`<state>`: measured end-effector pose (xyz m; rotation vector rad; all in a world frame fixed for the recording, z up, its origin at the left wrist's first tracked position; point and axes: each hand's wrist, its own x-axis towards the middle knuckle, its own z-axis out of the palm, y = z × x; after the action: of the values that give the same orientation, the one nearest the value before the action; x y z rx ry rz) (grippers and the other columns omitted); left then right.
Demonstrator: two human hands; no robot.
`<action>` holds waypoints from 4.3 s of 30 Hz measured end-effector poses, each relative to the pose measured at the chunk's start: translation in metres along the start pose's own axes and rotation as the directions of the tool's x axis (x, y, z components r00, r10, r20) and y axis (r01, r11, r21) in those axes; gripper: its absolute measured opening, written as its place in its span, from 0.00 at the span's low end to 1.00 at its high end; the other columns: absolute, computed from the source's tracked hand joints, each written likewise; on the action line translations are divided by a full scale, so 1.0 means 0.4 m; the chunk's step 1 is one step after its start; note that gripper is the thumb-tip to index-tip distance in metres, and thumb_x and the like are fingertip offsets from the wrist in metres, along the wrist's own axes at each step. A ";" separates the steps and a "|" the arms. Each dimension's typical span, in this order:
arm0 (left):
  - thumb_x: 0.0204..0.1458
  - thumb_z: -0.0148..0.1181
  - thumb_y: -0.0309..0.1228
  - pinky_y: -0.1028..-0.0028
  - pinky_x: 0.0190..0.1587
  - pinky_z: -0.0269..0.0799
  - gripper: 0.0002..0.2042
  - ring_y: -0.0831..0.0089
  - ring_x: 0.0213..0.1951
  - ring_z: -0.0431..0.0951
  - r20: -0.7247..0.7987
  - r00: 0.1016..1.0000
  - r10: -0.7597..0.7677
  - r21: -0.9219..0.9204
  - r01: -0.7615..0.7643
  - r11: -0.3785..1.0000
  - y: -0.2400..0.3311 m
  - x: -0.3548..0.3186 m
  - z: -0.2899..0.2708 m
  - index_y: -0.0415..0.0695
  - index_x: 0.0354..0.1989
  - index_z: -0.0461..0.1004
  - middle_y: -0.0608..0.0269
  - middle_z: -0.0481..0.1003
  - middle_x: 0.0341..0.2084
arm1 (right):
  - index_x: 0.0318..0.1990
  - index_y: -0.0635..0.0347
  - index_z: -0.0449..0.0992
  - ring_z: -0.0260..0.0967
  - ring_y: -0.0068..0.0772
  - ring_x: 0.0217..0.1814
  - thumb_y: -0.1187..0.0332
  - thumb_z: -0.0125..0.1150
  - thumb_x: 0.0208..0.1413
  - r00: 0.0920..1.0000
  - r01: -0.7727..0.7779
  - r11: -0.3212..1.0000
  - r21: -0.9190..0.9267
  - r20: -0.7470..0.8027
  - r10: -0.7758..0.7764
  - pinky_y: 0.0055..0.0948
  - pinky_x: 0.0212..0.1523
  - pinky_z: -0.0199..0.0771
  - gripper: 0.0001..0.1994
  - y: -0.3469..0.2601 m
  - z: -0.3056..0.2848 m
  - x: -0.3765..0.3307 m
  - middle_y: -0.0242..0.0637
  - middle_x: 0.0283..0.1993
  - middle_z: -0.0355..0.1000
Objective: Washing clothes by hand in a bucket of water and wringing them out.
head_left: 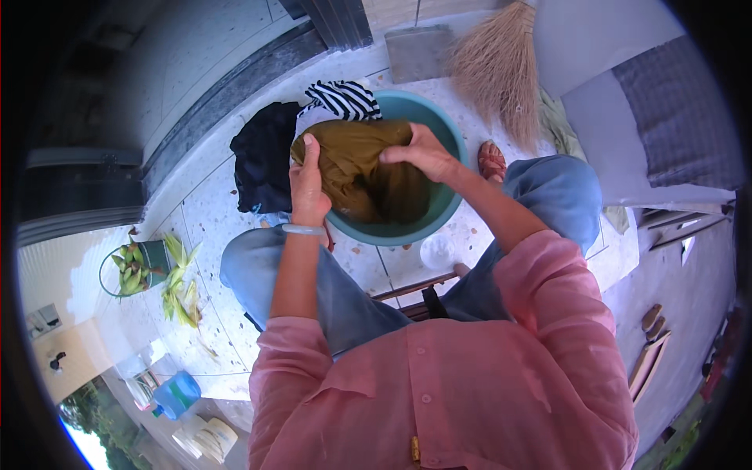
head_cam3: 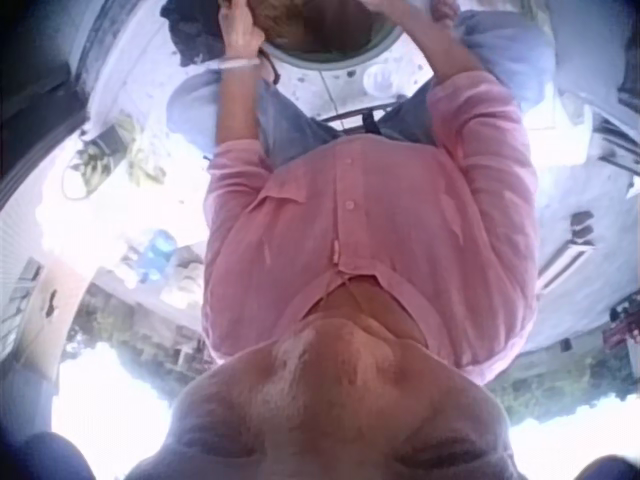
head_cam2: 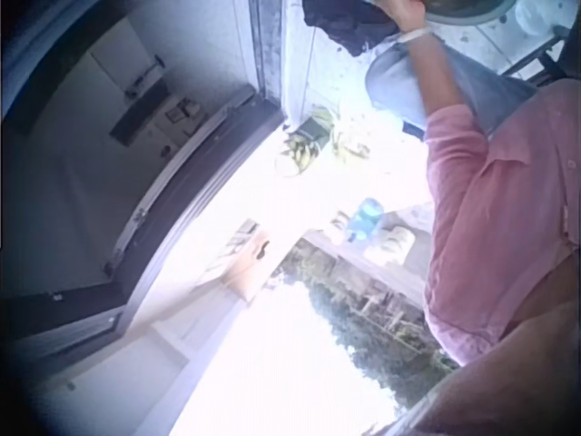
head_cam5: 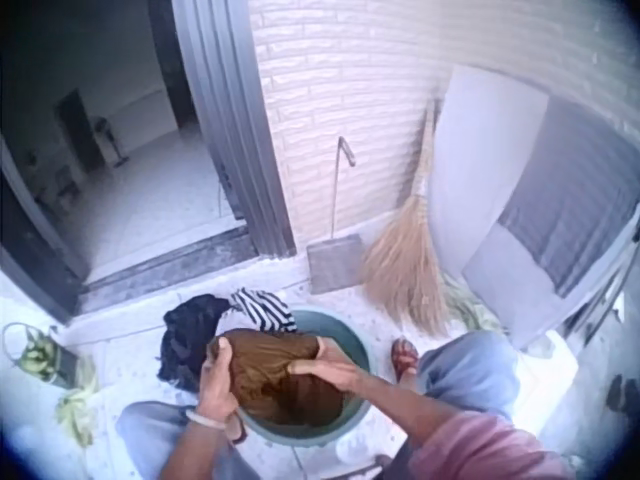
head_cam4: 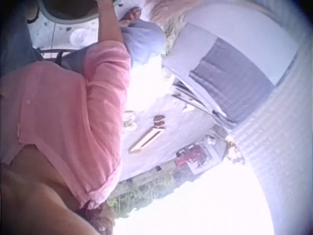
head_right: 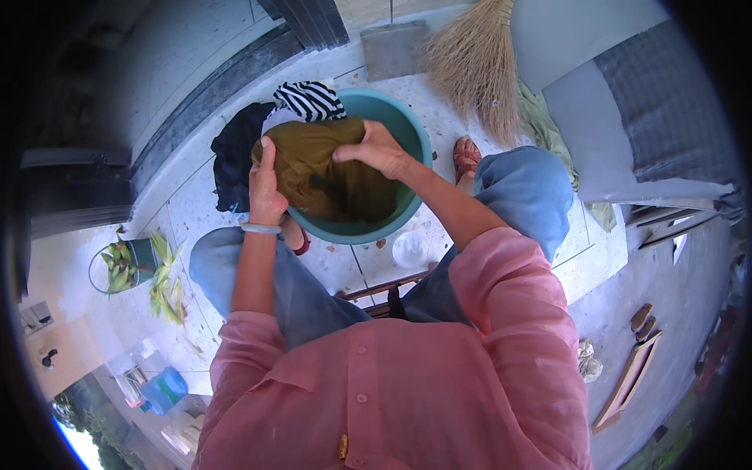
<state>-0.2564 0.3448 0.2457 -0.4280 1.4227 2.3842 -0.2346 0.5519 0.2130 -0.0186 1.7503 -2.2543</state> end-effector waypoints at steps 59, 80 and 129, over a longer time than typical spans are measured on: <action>0.45 0.64 0.24 0.78 0.38 0.72 0.10 0.78 0.33 0.76 0.431 0.890 0.147 0.206 -0.256 0.945 0.085 -0.099 0.003 0.37 0.36 0.73 0.64 0.76 0.31 | 0.38 0.61 0.75 0.65 0.38 0.52 0.74 0.62 0.35 0.901 0.435 0.573 -0.695 0.335 -0.277 0.32 0.49 0.66 0.17 -0.043 -0.062 0.000 0.38 0.51 0.66; 0.53 0.53 0.33 0.70 0.30 0.68 0.08 0.72 0.28 0.73 -0.224 0.963 -0.149 -0.043 0.143 0.989 -0.142 0.018 0.078 0.41 0.28 0.72 0.62 0.73 0.27 | 0.18 0.60 0.72 0.69 0.54 0.23 0.57 0.47 0.59 0.818 0.087 0.453 -0.887 -0.196 -0.541 0.45 0.24 0.69 0.21 0.016 0.166 0.026 0.50 0.20 0.69; 0.53 0.54 0.37 0.79 0.26 0.59 0.15 0.84 0.23 0.63 0.216 0.936 -0.279 0.618 0.090 0.781 -0.157 -0.002 -0.056 0.36 0.22 0.72 0.71 0.66 0.18 | 0.42 0.61 0.71 0.64 0.51 0.49 0.69 0.62 0.43 0.831 0.112 0.240 -0.964 -0.041 -0.555 0.42 0.52 0.64 0.16 -0.136 0.016 -0.025 0.48 0.44 0.67</action>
<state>-0.2272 0.3529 0.1866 -0.0315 1.7799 1.6207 -0.2357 0.5604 0.2680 -0.2495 3.3528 -0.9965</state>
